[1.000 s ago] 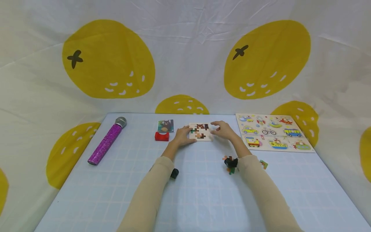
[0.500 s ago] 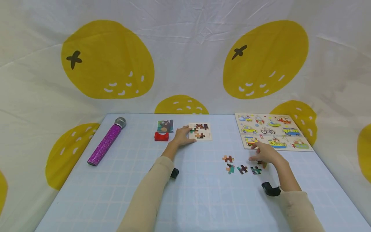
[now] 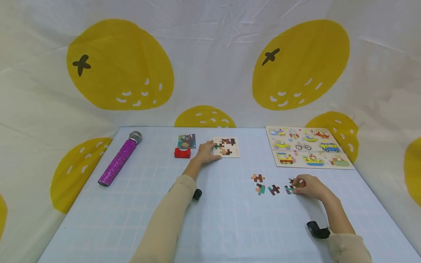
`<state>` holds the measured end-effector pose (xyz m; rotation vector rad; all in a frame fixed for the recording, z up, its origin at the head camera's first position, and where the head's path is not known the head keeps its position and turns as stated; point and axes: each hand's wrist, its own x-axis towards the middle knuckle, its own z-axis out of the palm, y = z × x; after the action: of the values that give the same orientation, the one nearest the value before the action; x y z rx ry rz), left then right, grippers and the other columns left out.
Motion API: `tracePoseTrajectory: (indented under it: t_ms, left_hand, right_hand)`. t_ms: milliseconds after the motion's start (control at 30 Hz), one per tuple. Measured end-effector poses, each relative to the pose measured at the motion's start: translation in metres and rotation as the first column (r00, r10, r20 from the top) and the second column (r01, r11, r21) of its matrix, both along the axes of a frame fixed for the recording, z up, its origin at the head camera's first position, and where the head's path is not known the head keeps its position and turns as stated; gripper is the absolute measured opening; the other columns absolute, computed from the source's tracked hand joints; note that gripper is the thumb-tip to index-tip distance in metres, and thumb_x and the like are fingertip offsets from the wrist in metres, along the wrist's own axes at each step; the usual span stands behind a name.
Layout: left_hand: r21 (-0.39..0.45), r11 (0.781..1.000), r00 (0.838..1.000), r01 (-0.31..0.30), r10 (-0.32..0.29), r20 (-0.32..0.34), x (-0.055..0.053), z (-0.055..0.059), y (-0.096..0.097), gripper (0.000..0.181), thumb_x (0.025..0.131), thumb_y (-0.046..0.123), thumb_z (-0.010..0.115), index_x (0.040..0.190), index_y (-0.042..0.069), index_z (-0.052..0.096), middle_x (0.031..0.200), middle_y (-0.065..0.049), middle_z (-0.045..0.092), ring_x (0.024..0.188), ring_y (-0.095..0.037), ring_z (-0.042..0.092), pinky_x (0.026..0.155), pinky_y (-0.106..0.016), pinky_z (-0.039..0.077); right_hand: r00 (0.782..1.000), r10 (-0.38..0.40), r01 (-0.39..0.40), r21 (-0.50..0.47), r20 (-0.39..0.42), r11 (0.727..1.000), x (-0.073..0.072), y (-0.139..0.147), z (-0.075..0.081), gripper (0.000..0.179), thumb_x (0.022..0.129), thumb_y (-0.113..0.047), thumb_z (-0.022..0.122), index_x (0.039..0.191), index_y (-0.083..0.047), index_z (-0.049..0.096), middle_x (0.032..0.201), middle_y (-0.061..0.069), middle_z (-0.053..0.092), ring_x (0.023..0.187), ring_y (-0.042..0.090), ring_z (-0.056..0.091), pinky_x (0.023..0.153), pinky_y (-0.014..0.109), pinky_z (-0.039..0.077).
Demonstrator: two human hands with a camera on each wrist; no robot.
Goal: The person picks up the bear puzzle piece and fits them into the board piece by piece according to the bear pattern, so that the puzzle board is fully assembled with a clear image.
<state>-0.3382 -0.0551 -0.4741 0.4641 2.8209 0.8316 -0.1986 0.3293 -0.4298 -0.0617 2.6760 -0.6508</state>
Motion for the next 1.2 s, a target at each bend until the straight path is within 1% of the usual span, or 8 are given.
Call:
tracePoseTrajectory:
  t_ms: [100,267,333,600,800,967,1100,1200]
  left_hand:
    - [0.0,1.0,1.0,-0.003,0.003,0.007,0.001,0.001,0.0,0.068,0.085,0.033,0.069,0.141,0.006,0.043,0.151,-0.013,0.032,0.141,-0.03,0.023,0.115,-0.05,0.01]
    - [0.001,1.0,1.0,0.002,-0.002,0.009,0.0,-0.001,0.0,0.067,0.085,0.033,0.069,0.141,0.006,0.043,0.15,-0.013,0.032,0.141,-0.03,0.023,0.115,-0.05,0.01]
    - [0.005,1.0,1.0,0.003,-0.003,0.008,0.0,-0.003,0.0,0.067,0.085,0.033,0.069,0.141,0.005,0.043,0.15,-0.013,0.033,0.141,-0.03,0.024,0.115,-0.05,0.01]
    - [0.016,1.0,1.0,0.007,-0.008,0.01,-0.001,-0.007,-0.001,0.069,0.084,0.034,0.07,0.141,0.006,0.043,0.151,-0.014,0.031,0.141,-0.031,0.022,0.115,-0.05,0.01]
    - [0.023,1.0,1.0,0.002,-0.002,0.008,-0.003,-0.007,0.001,0.069,0.084,0.035,0.071,0.141,0.007,0.043,0.151,-0.013,0.031,0.141,-0.03,0.022,0.115,-0.049,0.009]
    - [0.017,1.0,1.0,0.006,-0.006,0.01,-0.003,-0.007,0.002,0.069,0.084,0.035,0.07,0.141,0.007,0.043,0.151,-0.012,0.031,0.141,-0.029,0.022,0.116,-0.049,0.009]
    - [0.01,1.0,1.0,0.004,-0.004,0.0,-0.003,-0.006,0.001,0.069,0.084,0.035,0.07,0.141,0.007,0.043,0.151,-0.013,0.032,0.141,-0.029,0.023,0.115,-0.049,0.01]
    - [0.013,1.0,1.0,0.003,-0.003,-0.005,-0.002,-0.005,0.0,0.069,0.084,0.034,0.071,0.14,0.006,0.044,0.15,-0.014,0.032,0.141,-0.031,0.024,0.115,-0.05,0.011]
  right_hand:
    - [1.0,0.019,-0.02,-0.014,-0.018,1.0,0.002,-0.002,-0.003,0.021,0.082,-0.018,0.071,0.093,-0.003,0.062,0.073,0.005,0.047,0.071,0.02,0.043,0.059,0.031,0.034]
    - [0.999,0.008,-0.009,-0.021,-0.04,1.0,0.005,-0.007,-0.005,0.038,0.074,-0.03,0.079,0.089,-0.002,0.059,0.072,0.004,0.05,0.068,0.019,0.045,0.058,0.03,0.036]
    - [0.999,0.003,-0.003,-0.017,-0.045,1.0,0.005,-0.009,-0.005,0.039,0.071,-0.03,0.082,0.086,-0.002,0.059,0.071,0.004,0.051,0.068,0.018,0.046,0.059,0.029,0.037]
    - [0.999,-0.003,0.004,0.02,-0.044,1.0,0.003,-0.012,0.002,0.036,0.07,-0.027,0.083,0.08,-0.004,0.056,0.074,0.004,0.051,0.072,0.02,0.047,0.062,0.031,0.038]
    - [0.998,0.006,-0.009,-0.056,-0.062,0.998,0.002,-0.01,0.003,0.027,0.075,-0.015,0.078,0.085,-0.001,0.058,0.078,0.005,0.055,0.073,0.02,0.049,0.063,0.031,0.043]
    - [0.998,0.026,-0.033,-0.121,-0.06,0.992,0.002,-0.004,0.0,0.024,0.077,-0.015,0.077,0.092,-0.001,0.063,0.076,0.003,0.054,0.072,0.018,0.047,0.059,0.028,0.04]
    - [0.993,0.097,-0.109,-0.215,-0.064,0.97,0.0,0.0,0.007,0.018,0.081,-0.014,0.073,0.09,-0.001,0.065,0.075,0.002,0.056,0.069,0.014,0.047,0.057,0.023,0.041]
    - [0.99,0.124,-0.137,-0.281,-0.063,0.95,-0.006,-0.003,0.017,0.018,0.085,-0.016,0.069,0.092,0.001,0.064,0.078,0.006,0.061,0.071,0.016,0.051,0.062,0.023,0.045]
